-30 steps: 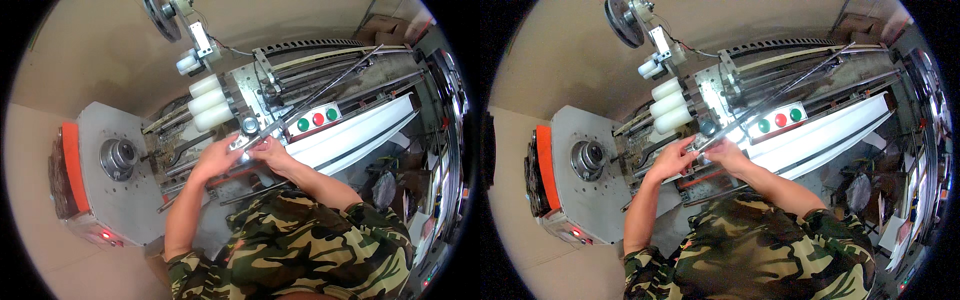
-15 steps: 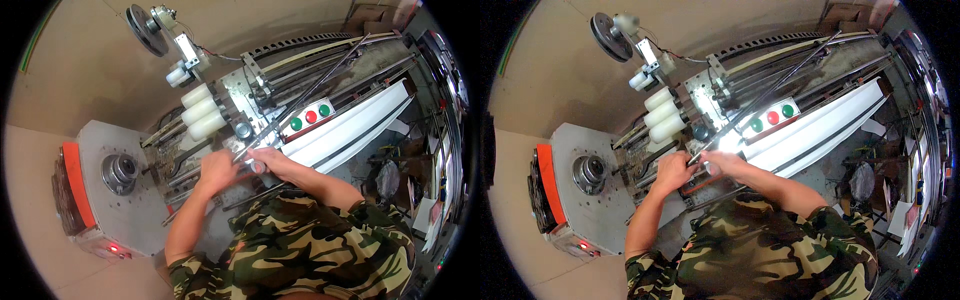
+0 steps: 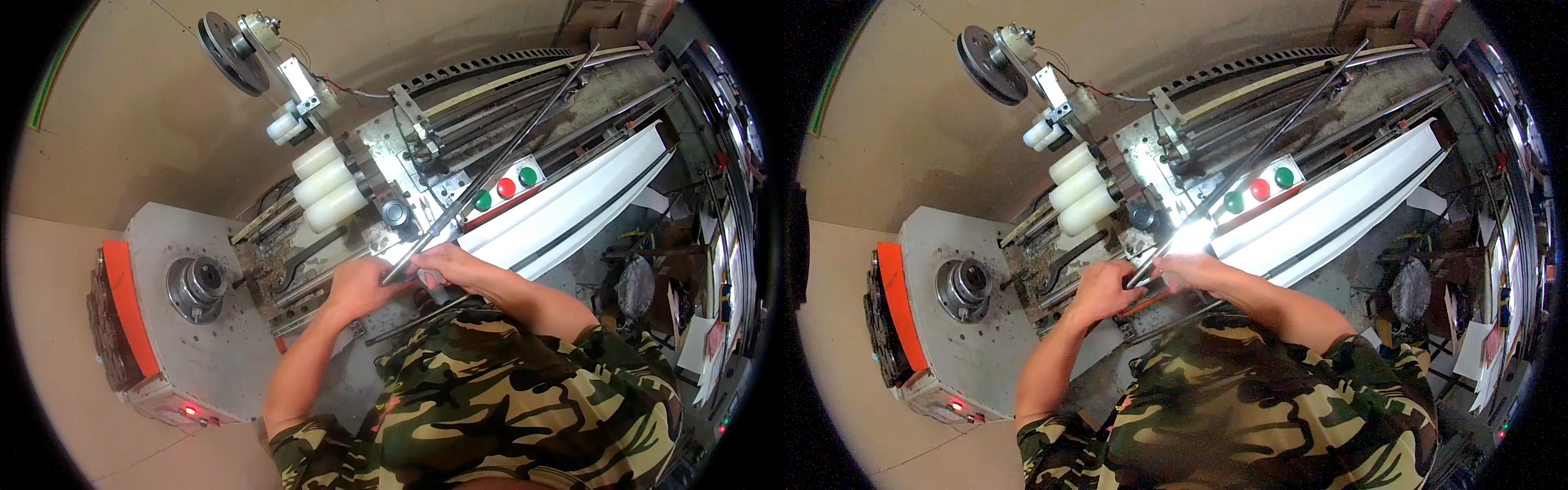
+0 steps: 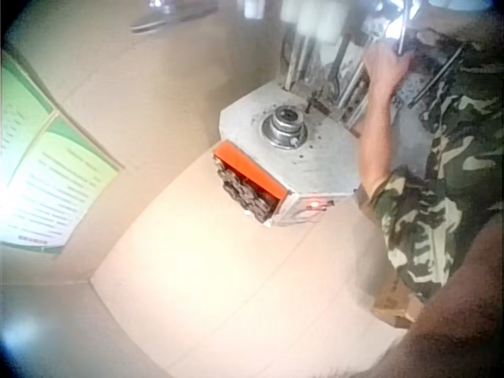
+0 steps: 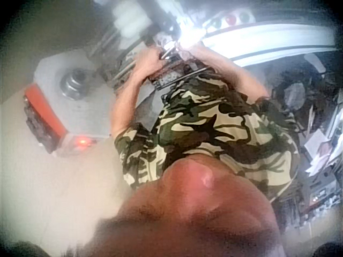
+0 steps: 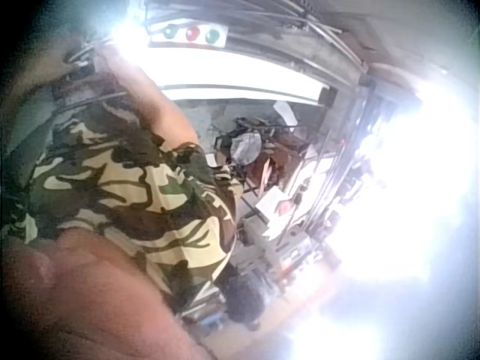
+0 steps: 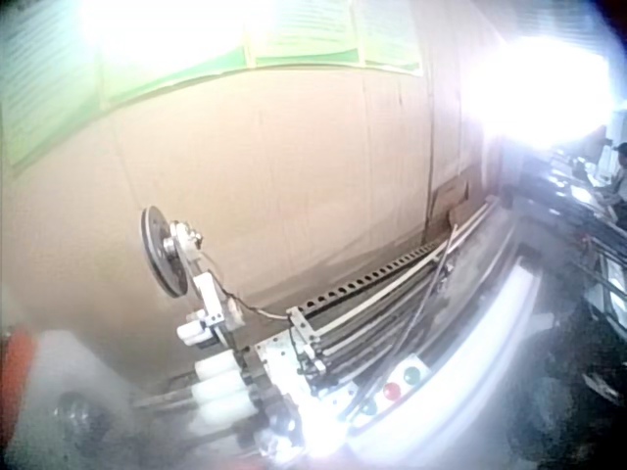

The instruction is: The person repeatedly picks up long metal rods and inserts them into a machine with rollers and guides, then removes the rods and places them on a nearby surface. The person continues this cycle throughout the clip, handling the rods one at a time.

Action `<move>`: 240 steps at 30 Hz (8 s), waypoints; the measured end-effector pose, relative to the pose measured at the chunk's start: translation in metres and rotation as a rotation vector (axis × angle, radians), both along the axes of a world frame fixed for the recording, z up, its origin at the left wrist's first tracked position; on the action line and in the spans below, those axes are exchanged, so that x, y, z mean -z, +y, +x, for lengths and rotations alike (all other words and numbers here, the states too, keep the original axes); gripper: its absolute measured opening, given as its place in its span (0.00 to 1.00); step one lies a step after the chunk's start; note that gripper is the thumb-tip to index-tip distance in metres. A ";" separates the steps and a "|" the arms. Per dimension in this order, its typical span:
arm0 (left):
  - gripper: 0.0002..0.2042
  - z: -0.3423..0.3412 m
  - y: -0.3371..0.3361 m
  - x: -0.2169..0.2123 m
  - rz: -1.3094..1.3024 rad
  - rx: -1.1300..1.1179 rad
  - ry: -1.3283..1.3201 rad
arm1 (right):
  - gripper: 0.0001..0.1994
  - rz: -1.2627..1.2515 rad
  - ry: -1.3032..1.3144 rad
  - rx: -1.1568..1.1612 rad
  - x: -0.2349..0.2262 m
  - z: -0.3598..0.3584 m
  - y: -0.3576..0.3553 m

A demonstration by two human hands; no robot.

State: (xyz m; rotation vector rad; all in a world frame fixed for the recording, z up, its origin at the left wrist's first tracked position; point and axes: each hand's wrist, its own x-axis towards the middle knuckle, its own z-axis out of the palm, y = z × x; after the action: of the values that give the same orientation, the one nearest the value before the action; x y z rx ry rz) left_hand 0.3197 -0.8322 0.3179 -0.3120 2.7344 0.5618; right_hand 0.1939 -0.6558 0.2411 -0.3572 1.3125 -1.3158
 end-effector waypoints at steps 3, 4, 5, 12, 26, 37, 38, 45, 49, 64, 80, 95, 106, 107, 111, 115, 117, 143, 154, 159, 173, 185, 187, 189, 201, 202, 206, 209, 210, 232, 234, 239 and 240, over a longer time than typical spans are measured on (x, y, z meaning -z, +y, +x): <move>0.19 0.010 -0.001 0.018 0.055 0.007 0.132 | 0.12 -0.062 0.001 0.065 0.002 0.004 0.001; 0.19 0.010 0.000 0.020 0.065 0.000 0.091 | 0.11 -0.088 0.000 0.098 0.003 0.007 -0.001; 0.18 0.013 0.004 0.024 0.023 -0.023 0.116 | 0.10 -0.077 0.040 0.123 0.006 0.011 -0.002; 0.11 0.016 0.022 0.017 -0.123 -0.057 0.110 | 0.11 -0.111 0.630 0.044 -0.005 0.022 0.006; 0.06 0.014 0.009 0.036 -0.420 -0.005 0.136 | 0.08 -1.128 1.060 -0.280 -0.109 0.042 -0.013; 0.15 0.006 -0.003 0.004 -0.135 -0.154 0.153 | 0.18 -0.037 1.601 -0.362 0.103 0.027 -0.068; 0.14 0.008 -0.003 0.005 -0.114 -0.148 0.188 | 0.21 -0.022 1.631 -0.356 0.107 0.027 -0.069; 0.12 0.010 0.003 0.004 0.007 -0.087 0.248 | 0.28 -0.010 0.569 -0.203 0.026 -0.007 0.003; 0.10 0.029 0.030 0.029 -0.168 -0.026 0.258 | 0.20 -0.457 -0.502 0.835 0.019 -0.044 0.006; 0.20 0.161 -0.027 0.097 -0.148 -0.072 0.067 | 0.18 -0.305 -0.423 1.384 0.049 -0.022 0.061; 0.20 0.066 0.006 0.178 -0.019 0.020 0.026 | 0.24 0.713 0.782 0.889 0.130 -0.057 0.135; 0.18 0.117 0.079 0.189 -0.154 -0.104 0.069 | 0.20 0.176 1.367 -0.158 0.133 -0.089 0.206; 0.20 0.109 0.070 0.061 -0.111 -0.376 -0.067 | 0.22 0.417 1.136 -0.659 0.041 -0.135 0.189; 0.21 0.108 0.059 0.057 -0.096 -0.392 -0.058 | 0.22 0.382 1.047 -0.683 0.035 -0.141 0.183; 0.20 0.127 -0.015 0.049 0.202 -0.480 -0.075 | 0.20 0.122 1.047 -0.628 -0.013 -0.120 0.143; 0.18 0.072 -0.093 0.045 0.650 -0.662 0.339 | 0.19 0.085 1.179 -0.644 -0.060 -0.117 0.080; 0.21 0.023 -0.111 0.035 0.230 -0.714 0.511 | 0.20 -0.018 1.329 -0.665 -0.067 -0.126 0.039; 0.08 -0.040 -0.143 0.044 0.258 -0.296 0.875 | 0.24 0.091 1.267 -0.662 -0.081 -0.170 -0.158; 0.09 -0.049 -0.139 0.038 -0.067 -0.221 0.816 | 0.22 0.064 1.277 -0.625 -0.067 -0.171 -0.157; 0.10 -0.053 -0.145 0.030 -0.128 -0.139 0.713 | 0.21 -0.005 1.315 -0.603 -0.056 -0.177 -0.155; 0.08 -0.098 -0.172 0.017 -0.069 -0.169 0.142 | 0.15 -0.336 1.706 0.181 -0.013 -0.142 -0.133; 0.09 -0.092 -0.189 0.024 0.284 -0.192 0.162 | 0.24 0.240 1.368 -0.429 -0.060 -0.153 -0.141; 0.10 -0.094 -0.174 0.020 0.048 -0.172 0.328 | 0.21 0.253 1.382 -0.511 -0.064 -0.162 -0.142; 0.14 -0.091 -0.154 0.011 -0.072 -0.212 0.296 | 0.21 0.205 1.403 -0.515 -0.055 -0.166 -0.143; 0.19 -0.081 -0.156 0.044 0.060 -0.393 0.542 | 0.18 0.211 1.512 -0.518 -0.046 -0.170 -0.158; 0.22 -0.079 -0.152 0.049 0.078 -0.406 0.561 | 0.18 0.196 1.544 -0.475 -0.040 -0.172 -0.156; 0.39 -0.055 -0.113 0.053 -0.206 -0.237 0.748 | 0.19 0.080 1.724 -0.196 -0.018 -0.162 -0.149; 0.42 -0.050 -0.091 0.062 -0.381 -0.264 0.672 | 0.18 -0.001 1.666 -0.031 -0.010 -0.151 -0.141; 0.41 -0.052 -0.091 0.071 -0.417 -0.272 0.705 | 0.17 -0.002 1.693 -0.010 -0.012 -0.148 -0.139; 0.15 -0.058 -0.113 0.105 -0.784 -0.231 0.920 | 0.11 -0.817 1.549 -0.138 0.025 -0.066 -0.127; 0.16 -0.055 -0.113 0.099 -0.781 -0.247 0.909 | 0.11 -0.796 1.532 -0.185 0.026 -0.064 -0.130; 0.18 -0.049 -0.117 0.084 -0.834 -0.244 0.818 | 0.09 -0.871 1.489 -0.096 0.012 -0.057 -0.138; 0.18 -0.049 -0.116 0.079 -0.847 -0.249 0.810 | 0.08 -0.894 1.535 -0.075 0.012 -0.056 -0.140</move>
State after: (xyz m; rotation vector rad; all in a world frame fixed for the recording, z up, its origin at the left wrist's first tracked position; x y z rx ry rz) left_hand 0.2705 -0.9477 0.2387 -0.7590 3.6120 -0.6218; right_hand 0.1379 -0.7953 0.2289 -2.3416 1.6916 -1.4709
